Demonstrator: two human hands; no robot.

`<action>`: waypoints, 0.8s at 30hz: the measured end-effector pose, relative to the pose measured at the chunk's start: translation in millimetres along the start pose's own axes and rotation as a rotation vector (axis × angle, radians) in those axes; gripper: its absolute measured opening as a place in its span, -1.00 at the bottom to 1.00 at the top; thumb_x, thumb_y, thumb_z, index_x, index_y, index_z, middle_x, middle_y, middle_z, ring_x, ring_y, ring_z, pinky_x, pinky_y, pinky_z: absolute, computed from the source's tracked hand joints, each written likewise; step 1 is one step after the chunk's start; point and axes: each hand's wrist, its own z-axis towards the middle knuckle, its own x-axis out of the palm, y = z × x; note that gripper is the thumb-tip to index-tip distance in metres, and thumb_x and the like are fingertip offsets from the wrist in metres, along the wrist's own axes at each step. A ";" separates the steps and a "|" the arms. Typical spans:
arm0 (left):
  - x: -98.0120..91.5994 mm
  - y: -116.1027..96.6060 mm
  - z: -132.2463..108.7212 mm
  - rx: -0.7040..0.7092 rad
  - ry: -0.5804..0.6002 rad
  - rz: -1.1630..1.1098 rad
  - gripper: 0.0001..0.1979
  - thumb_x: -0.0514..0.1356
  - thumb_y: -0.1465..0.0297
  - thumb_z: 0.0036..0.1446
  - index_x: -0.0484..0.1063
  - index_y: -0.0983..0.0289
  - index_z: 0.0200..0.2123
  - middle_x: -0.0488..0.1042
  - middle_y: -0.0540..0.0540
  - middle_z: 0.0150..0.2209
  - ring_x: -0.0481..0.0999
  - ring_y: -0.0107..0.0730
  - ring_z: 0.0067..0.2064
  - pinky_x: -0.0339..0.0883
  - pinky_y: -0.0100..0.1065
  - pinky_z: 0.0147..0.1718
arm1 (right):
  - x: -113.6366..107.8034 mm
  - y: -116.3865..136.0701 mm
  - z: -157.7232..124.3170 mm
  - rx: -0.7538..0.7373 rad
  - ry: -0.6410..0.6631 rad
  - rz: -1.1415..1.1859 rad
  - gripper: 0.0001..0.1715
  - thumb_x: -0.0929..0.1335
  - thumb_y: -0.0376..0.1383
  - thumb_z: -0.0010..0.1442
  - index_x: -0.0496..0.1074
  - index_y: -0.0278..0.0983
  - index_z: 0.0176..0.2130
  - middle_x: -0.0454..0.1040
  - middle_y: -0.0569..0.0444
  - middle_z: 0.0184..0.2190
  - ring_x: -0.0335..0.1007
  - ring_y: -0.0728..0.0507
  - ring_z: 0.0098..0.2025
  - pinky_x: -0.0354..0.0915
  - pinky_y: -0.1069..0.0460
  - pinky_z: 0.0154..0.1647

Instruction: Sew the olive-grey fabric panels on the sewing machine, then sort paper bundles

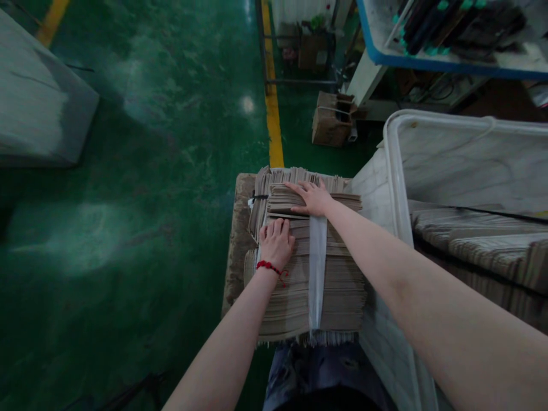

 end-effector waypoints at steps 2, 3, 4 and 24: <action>0.3 3.8 -1.2 0.029 -0.006 -0.014 -0.50 0.07 0.38 0.17 0.28 0.23 0.19 0.34 0.18 0.20 0.22 -0.09 0.25 0.00 -0.05 0.20 | -2.7 2.8 -0.5 0.014 0.030 0.023 -0.03 0.17 0.24 0.19 -0.33 0.05 0.38 0.14 -0.18 0.28 0.12 -0.44 0.23 -0.01 -0.39 0.15; 0.9 5.6 -1.7 0.050 -0.014 -0.025 -0.49 0.08 0.40 0.16 0.27 0.24 0.21 0.28 0.18 0.25 0.16 -0.10 0.29 -0.02 -0.05 0.22 | -4.3 3.9 -0.6 0.015 0.046 0.028 -0.03 0.17 0.24 0.18 -0.33 0.06 0.38 0.15 -0.19 0.27 0.14 -0.45 0.21 0.06 -0.36 0.10; 1.9 7.2 -2.0 0.073 -0.022 -0.037 -0.47 0.08 0.41 0.15 0.25 0.25 0.22 0.23 0.17 0.29 0.11 -0.11 0.32 -0.04 -0.05 0.24 | -5.9 4.9 -0.6 0.014 0.059 0.030 -0.03 0.17 0.24 0.18 -0.34 0.07 0.38 0.15 -0.20 0.26 0.16 -0.45 0.20 0.11 -0.33 0.07; 13.2 -3.5 -0.7 0.033 -0.029 -0.066 -0.43 0.01 0.47 0.17 0.17 0.30 0.27 0.22 0.23 0.29 0.14 -0.13 0.32 -0.09 0.03 0.26 | -6.8 -3.9 1.6 -0.004 0.078 0.066 -0.03 0.18 0.25 0.17 -0.34 0.11 0.37 0.15 -0.19 0.24 0.14 -0.45 0.19 0.15 -0.33 0.03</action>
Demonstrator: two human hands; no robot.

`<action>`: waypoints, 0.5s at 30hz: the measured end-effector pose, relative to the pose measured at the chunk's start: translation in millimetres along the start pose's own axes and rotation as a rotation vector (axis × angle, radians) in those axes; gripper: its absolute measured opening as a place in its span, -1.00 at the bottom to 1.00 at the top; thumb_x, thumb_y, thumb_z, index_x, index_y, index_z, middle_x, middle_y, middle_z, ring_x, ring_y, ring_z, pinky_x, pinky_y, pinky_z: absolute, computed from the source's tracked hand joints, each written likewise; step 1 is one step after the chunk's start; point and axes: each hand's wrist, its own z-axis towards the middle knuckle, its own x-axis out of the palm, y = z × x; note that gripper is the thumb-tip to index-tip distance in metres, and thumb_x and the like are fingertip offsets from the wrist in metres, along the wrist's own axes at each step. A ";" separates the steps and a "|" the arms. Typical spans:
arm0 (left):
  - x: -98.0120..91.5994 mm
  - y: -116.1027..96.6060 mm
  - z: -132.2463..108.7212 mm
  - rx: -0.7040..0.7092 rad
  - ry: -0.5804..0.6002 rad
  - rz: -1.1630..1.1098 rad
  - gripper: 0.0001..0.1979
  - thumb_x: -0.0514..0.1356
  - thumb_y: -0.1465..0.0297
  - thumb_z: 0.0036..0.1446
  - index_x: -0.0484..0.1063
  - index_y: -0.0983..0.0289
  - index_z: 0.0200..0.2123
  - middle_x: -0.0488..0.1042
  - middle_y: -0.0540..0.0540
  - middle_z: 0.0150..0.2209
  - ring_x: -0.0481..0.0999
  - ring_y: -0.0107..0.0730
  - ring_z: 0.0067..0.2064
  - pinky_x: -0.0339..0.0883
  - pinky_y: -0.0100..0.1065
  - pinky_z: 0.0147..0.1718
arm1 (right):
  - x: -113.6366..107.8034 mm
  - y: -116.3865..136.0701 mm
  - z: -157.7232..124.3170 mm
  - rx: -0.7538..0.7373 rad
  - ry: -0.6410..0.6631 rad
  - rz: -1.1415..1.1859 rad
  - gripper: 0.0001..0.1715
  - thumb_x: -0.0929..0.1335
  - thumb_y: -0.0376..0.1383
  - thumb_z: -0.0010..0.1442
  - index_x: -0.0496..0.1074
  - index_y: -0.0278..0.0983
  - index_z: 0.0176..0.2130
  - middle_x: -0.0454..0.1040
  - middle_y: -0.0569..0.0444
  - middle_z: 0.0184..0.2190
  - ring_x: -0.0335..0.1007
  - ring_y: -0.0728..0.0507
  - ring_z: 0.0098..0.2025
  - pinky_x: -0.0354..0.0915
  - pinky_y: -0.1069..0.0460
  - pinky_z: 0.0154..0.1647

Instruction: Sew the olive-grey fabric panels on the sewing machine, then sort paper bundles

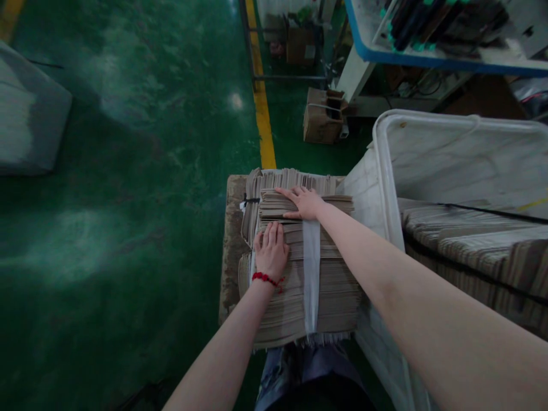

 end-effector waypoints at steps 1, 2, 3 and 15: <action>0.3 -1.3 0.3 -0.007 -0.002 0.002 -0.43 0.02 0.48 0.17 0.17 0.30 0.27 0.23 0.23 0.29 0.15 -0.13 0.32 -0.10 0.02 0.27 | -0.1 -1.0 0.2 -0.003 0.001 0.001 -0.03 0.18 0.25 0.18 -0.34 0.11 0.37 0.15 -0.19 0.24 0.14 -0.45 0.19 0.14 -0.33 0.04; 0.4 -2.5 0.7 -0.013 -0.004 0.004 -0.43 0.02 0.48 0.17 0.17 0.29 0.27 0.24 0.23 0.28 0.15 -0.13 0.32 -0.10 0.02 0.27 | -0.1 -1.8 0.4 -0.004 0.002 0.003 -0.03 0.18 0.25 0.18 -0.35 0.10 0.37 0.15 -0.19 0.25 0.13 -0.45 0.19 0.14 -0.33 0.04; 0.1 -3.7 1.3 -0.019 -0.005 0.006 -0.43 0.03 0.48 0.16 0.17 0.28 0.27 0.24 0.24 0.28 0.15 -0.13 0.32 -0.10 0.02 0.27 | 0.0 -2.6 0.7 -0.005 0.002 0.004 -0.03 0.18 0.25 0.18 -0.35 0.10 0.37 0.15 -0.19 0.25 0.13 -0.45 0.19 0.14 -0.32 0.04; -18.2 -9.5 19.3 -0.062 0.076 0.034 -0.51 0.09 0.40 0.14 0.31 0.14 0.17 0.36 0.21 0.16 0.26 -0.03 0.20 0.04 0.04 0.14 | 0.8 -8.1 4.0 -0.008 -0.004 0.011 -0.01 0.18 0.27 0.16 -0.36 0.13 0.37 0.15 -0.19 0.24 0.13 -0.45 0.19 0.15 -0.34 0.02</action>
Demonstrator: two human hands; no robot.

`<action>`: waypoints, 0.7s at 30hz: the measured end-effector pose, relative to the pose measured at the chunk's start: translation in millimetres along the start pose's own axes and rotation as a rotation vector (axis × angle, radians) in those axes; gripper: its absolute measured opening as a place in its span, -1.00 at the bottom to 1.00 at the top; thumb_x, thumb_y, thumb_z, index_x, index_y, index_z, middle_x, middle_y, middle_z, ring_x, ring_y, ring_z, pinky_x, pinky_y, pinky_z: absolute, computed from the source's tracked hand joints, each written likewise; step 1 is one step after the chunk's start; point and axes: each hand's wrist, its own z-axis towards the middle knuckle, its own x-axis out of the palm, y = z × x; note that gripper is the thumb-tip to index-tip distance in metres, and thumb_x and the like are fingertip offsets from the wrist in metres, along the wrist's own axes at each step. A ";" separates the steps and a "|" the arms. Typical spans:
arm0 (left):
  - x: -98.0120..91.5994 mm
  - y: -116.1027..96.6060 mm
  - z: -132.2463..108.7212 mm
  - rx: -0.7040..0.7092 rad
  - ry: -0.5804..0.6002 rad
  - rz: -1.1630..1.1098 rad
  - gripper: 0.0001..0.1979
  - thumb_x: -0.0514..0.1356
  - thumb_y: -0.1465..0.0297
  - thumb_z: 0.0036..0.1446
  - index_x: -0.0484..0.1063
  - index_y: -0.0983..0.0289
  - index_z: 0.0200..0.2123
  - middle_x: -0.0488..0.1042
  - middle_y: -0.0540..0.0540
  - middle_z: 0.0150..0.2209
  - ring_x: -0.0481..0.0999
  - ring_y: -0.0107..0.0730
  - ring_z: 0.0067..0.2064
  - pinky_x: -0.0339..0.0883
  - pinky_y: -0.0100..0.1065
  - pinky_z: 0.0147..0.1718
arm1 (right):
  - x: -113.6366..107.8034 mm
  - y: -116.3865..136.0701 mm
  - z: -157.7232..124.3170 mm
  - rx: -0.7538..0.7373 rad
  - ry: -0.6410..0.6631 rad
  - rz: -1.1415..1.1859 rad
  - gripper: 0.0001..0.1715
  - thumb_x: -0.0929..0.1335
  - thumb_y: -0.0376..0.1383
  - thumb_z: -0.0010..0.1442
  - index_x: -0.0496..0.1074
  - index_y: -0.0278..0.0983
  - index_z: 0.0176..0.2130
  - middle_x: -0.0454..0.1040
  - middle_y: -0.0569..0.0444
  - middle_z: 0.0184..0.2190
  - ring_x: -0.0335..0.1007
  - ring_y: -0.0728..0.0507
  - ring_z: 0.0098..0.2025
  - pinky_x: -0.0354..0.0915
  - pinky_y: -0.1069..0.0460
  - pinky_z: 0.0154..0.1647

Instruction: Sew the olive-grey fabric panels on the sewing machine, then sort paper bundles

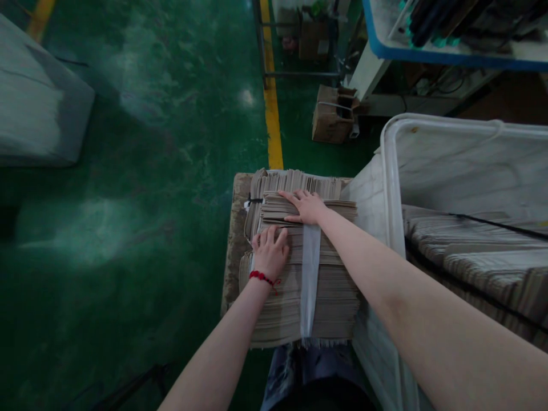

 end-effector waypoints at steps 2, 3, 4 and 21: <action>-1.0 0.0 3.3 -0.004 -0.008 -0.006 -0.50 0.07 0.38 0.16 0.27 0.15 0.20 0.37 0.20 0.15 0.29 -0.05 0.18 0.05 0.02 0.13 | -0.6 0.1 0.4 0.002 0.003 0.002 -0.01 0.19 0.27 0.15 -0.36 0.13 0.37 0.16 -0.18 0.23 0.13 -0.45 0.20 0.15 -0.34 0.02; -0.9 0.0 4.9 -0.013 -0.017 -0.007 -0.49 0.05 0.37 0.18 0.24 0.16 0.22 0.38 0.20 0.15 0.30 -0.06 0.16 0.05 0.02 0.12 | -1.0 0.4 0.6 0.003 0.002 0.002 -0.01 0.19 0.27 0.15 -0.36 0.13 0.37 0.16 -0.18 0.23 0.12 -0.45 0.20 0.15 -0.34 0.02; -0.5 -0.1 6.5 -0.024 -0.028 -0.006 -0.48 0.04 0.36 0.20 0.21 0.17 0.24 0.38 0.20 0.14 0.32 -0.05 0.14 0.05 0.02 0.11 | -1.4 0.7 0.9 0.002 0.002 0.002 -0.01 0.18 0.26 0.15 -0.36 0.13 0.37 0.16 -0.18 0.23 0.12 -0.45 0.20 0.16 -0.33 0.02; 10.3 3.2 -2.2 -0.065 -0.093 -0.011 -0.54 0.03 0.39 0.23 0.30 0.22 0.20 0.16 0.23 0.32 0.11 -0.06 0.33 -0.02 0.03 0.22 | -4.7 3.4 6.4 -0.002 0.073 0.036 0.08 0.20 0.32 0.08 -0.34 0.09 0.37 0.10 -0.19 0.28 0.12 -0.48 0.21 0.14 -0.36 0.05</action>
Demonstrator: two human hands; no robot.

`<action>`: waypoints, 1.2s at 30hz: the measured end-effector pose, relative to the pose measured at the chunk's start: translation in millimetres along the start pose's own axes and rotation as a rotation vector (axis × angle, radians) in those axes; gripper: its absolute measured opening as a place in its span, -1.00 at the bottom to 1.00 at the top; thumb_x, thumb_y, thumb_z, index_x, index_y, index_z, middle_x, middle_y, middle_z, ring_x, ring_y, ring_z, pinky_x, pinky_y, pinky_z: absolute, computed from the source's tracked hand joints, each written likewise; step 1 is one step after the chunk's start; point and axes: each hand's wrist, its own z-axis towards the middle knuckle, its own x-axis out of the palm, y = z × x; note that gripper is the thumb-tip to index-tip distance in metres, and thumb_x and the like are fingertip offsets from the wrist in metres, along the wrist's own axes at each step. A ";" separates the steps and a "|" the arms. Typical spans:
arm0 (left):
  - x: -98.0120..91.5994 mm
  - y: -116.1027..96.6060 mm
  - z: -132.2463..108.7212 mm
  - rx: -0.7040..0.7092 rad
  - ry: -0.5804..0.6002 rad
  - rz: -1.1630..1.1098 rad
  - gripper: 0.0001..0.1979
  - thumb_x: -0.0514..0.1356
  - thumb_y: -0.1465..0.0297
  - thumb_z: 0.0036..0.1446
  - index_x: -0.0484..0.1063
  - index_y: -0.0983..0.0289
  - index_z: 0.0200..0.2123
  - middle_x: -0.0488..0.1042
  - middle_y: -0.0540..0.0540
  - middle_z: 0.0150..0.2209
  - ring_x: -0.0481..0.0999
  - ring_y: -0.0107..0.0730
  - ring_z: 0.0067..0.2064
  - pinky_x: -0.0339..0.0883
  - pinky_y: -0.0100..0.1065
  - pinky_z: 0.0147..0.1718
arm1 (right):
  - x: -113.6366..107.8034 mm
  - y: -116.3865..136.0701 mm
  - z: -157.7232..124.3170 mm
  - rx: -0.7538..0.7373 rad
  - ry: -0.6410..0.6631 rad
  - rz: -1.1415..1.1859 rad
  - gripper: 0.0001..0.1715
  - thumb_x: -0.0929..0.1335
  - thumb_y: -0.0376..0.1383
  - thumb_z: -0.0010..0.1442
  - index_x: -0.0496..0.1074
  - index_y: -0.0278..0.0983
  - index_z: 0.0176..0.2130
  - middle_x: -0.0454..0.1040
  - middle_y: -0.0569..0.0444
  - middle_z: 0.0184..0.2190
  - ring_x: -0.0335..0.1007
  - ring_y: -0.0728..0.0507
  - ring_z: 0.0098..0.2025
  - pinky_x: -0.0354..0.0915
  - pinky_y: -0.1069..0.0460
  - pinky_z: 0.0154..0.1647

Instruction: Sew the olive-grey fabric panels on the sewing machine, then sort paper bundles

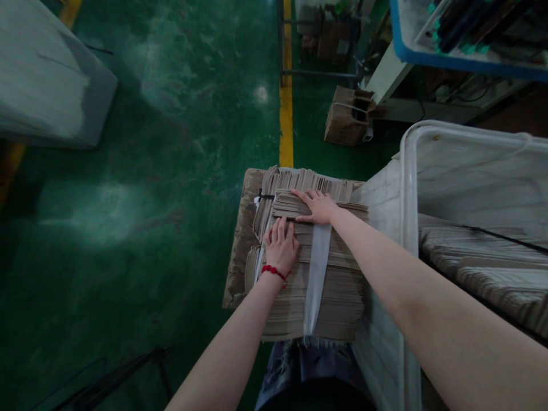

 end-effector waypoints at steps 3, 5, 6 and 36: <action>1.7 0.7 -2.9 0.027 0.006 -0.012 -0.51 0.02 0.41 0.23 0.25 0.26 0.23 0.02 0.21 0.38 0.00 -0.13 0.38 -0.08 0.01 0.26 | -2.0 -1.6 1.6 -0.018 0.033 0.036 0.04 0.15 0.35 0.09 -0.32 0.12 0.37 0.09 -0.17 0.29 0.09 -0.49 0.23 0.13 -0.39 0.06; 2.1 1.0 -4.7 0.033 0.015 -0.017 -0.49 0.01 0.42 0.23 0.22 0.26 0.25 -0.01 0.20 0.38 -0.04 -0.16 0.39 -0.10 0.00 0.28 | -2.6 -2.2 2.7 -0.026 0.049 0.046 0.00 0.12 0.34 0.12 -0.32 0.13 0.37 0.09 -0.15 0.30 0.08 -0.48 0.24 0.13 -0.40 0.07; 2.1 1.2 -5.5 0.030 0.019 -0.018 -0.48 0.00 0.42 0.23 0.20 0.25 0.26 -0.01 0.19 0.38 -0.04 -0.17 0.39 -0.11 0.00 0.29 | -2.6 -2.2 3.2 -0.029 0.054 0.044 -0.01 0.12 0.33 0.13 -0.32 0.13 0.37 0.09 -0.14 0.30 0.08 -0.48 0.24 0.13 -0.40 0.07; 10.6 -0.1 -11.3 0.011 -0.007 0.051 -0.46 0.04 0.39 0.23 0.17 0.25 0.28 0.00 0.23 0.38 0.01 -0.13 0.38 -0.10 0.01 0.28 | 2.7 -1.5 3.9 -0.004 0.029 0.012 -0.05 0.12 0.30 0.16 -0.34 0.13 0.37 0.10 -0.13 0.30 0.12 -0.46 0.21 0.14 -0.36 0.06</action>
